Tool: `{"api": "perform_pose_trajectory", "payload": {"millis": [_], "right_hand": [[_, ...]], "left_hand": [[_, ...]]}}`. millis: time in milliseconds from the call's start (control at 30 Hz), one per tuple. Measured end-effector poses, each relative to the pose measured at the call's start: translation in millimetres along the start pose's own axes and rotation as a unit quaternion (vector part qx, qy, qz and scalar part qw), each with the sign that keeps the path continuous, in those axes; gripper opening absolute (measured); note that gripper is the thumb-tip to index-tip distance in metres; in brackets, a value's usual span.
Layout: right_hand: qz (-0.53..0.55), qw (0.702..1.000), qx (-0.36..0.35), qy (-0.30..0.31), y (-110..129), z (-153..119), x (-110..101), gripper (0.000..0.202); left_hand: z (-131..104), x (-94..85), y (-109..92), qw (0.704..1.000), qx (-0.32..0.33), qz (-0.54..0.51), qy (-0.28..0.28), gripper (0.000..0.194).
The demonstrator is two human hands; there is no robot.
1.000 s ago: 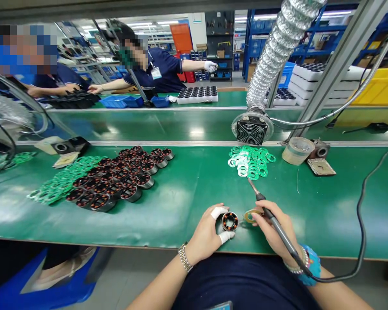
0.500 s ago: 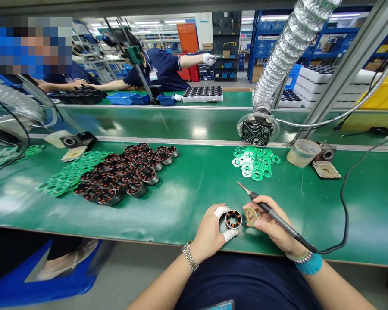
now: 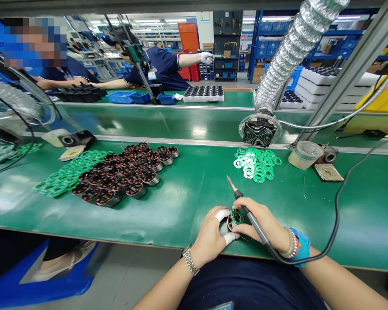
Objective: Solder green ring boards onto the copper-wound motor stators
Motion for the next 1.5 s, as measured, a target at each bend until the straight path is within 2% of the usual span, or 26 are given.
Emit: {"api": "perform_pose_trajectory", "payload": {"millis": [100,300,400,500,633,767,1000,1267,1367,1500], "right_hand": [[-0.016,0.997,-0.046,0.054,5,2,3,0.042],[-0.013,0.997,-0.038,0.069,1,4,6,0.042],[-0.01,0.998,-0.023,0.065,-2,2,7,0.042],[0.004,0.998,-0.017,0.065,-3,0,6,0.045],[0.086,0.995,0.036,0.044,-8,-6,-1,0.042],[0.215,0.97,0.114,0.008,-22,-13,-6,0.032],[0.295,0.946,0.13,0.005,-33,-16,3,0.034],[0.295,0.944,0.143,-0.02,-31,-14,5,0.03],[0.253,0.955,0.15,-0.045,-33,-13,3,0.024],[0.146,0.978,0.098,-0.116,-30,-19,-9,0.018]], "left_hand": [[1,-0.8,-2,1.0,-0.002,-0.014,0.002,0.045],[-3,-2.3,1,0.999,-0.036,-0.013,-0.016,0.046],[-6,-4.0,-3,0.999,0.034,-0.003,-0.04,0.044],[-8,-3.9,-8,0.991,0.126,0.004,-0.045,0.026],[-8,-3.4,-4,0.99,0.131,-0.004,-0.049,0.023],[-9,-2.7,-2,0.991,0.123,-0.016,-0.055,0.027],[-10,-6.1,-4,0.989,0.122,-0.019,-0.084,0.027],[-8,-7.1,-4,0.993,0.091,-0.034,-0.071,0.025],[-8,-6.1,-2,0.994,0.079,-0.037,-0.065,0.025],[-9,-5.9,0,0.995,0.067,-0.036,-0.072,0.025]]}}
Point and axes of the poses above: each hand's wrist, its own z-axis towards the middle knuckle, its own x-axis out of the palm, y = z × x, the point moved 6 cm from there along z, towards the middle knuckle, and after that the axes turned 4 degrees about -y, right-handed, at the moved point
